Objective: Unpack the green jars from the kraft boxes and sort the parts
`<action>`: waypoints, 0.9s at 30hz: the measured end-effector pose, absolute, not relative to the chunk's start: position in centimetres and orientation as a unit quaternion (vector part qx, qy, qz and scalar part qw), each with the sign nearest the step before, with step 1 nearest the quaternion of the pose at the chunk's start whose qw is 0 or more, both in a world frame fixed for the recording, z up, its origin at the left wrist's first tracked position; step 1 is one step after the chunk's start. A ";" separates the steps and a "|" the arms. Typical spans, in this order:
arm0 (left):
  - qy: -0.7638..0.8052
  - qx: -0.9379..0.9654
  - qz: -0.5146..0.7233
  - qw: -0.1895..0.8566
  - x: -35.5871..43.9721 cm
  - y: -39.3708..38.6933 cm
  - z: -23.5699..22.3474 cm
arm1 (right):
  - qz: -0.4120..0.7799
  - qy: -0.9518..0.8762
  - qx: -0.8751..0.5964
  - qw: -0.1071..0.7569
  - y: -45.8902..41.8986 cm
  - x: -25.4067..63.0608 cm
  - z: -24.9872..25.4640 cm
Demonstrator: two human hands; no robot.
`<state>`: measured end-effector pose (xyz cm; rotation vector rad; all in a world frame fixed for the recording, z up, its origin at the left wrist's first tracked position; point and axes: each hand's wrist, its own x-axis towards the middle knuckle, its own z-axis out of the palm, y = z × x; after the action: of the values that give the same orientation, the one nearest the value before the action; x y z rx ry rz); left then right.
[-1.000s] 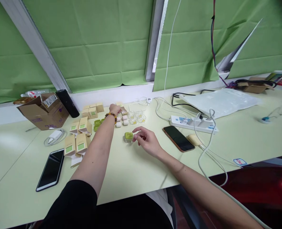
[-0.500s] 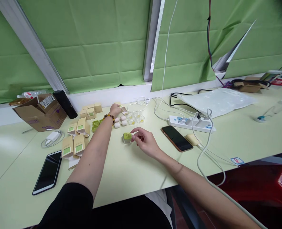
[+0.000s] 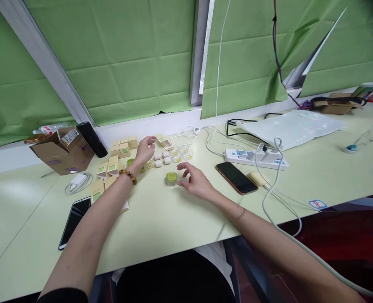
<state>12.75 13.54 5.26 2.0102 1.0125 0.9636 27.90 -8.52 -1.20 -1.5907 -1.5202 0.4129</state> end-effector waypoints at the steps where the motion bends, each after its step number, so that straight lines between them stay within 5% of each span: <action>1: 0.364 0.786 0.373 0.333 11.5 11.8 5.2 | 0.163 -0.618 -0.645 0.420 -8.4 27.8 -1.2; 10: 0.307 0.845 0.300 0.320 2.0 0.5 1.4 | 0.159 -0.652 -0.680 0.297 -5.2 26.1 -2.0; 27: 0.344 0.852 0.335 0.211 2.6 1.0 -1.2 | 0.241 -0.695 -0.543 0.405 -4.0 21.2 -4.4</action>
<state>2.58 1.01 -1.16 2.3658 0.9551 0.9301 21.24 -4.02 -4.43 -1.3716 -1.7536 0.6083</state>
